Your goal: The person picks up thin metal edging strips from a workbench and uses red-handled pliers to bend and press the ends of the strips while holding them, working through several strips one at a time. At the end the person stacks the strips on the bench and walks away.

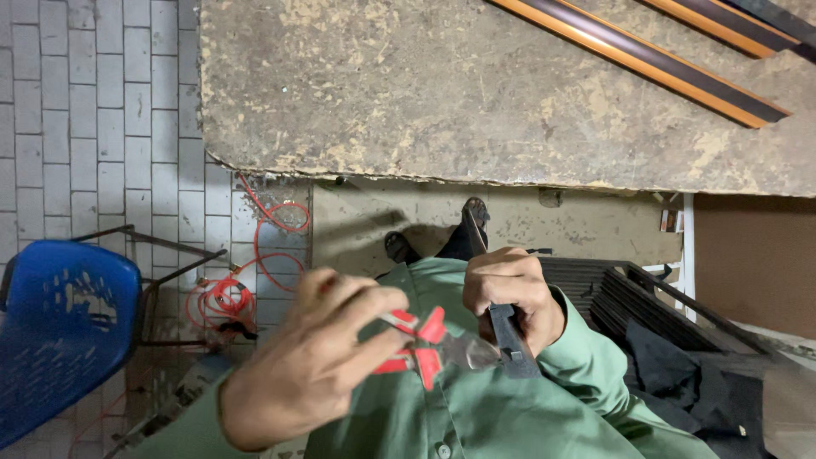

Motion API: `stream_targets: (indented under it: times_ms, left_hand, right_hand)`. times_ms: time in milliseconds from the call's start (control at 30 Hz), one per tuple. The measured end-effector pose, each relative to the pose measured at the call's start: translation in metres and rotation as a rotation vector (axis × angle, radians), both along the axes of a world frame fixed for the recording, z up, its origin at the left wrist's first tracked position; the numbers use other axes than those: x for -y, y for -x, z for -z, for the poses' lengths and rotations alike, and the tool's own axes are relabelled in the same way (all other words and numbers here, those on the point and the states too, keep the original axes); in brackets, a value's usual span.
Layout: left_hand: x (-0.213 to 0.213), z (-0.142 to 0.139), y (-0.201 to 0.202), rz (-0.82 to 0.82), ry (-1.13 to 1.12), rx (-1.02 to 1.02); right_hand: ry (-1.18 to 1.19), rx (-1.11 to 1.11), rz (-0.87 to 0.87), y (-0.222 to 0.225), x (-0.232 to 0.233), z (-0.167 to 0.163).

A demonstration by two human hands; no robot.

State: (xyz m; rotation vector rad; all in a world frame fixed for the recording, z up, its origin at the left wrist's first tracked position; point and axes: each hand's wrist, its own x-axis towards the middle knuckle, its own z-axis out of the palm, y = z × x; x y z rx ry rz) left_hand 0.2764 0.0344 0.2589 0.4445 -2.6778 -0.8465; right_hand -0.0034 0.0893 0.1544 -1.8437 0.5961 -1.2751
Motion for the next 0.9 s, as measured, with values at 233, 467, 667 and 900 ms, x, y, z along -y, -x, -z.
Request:
stream_targets:
  times_ms: [233, 467, 667, 900]
  left_hand:
    - [-0.003, 0.0, -0.004, -0.052, 0.131, -0.071]
    - [-0.017, 0.012, -0.003, -0.15, 0.342, -0.082]
    - [-0.021, 0.012, -0.004, -0.163, 0.518, 0.029]
    - [-0.018, 0.008, 0.0, -0.176, 0.683, 0.067]
  right_hand:
    - [-0.004, 0.021, -0.009, 0.0, 0.002, -0.003]
    - [-0.003, 0.093, -0.068, -0.002, 0.003, -0.002]
    - [-0.055, 0.069, -0.058, 0.002, 0.0, -0.001]
    - [-0.034, 0.087, -0.073, 0.006, -0.002, 0.005]
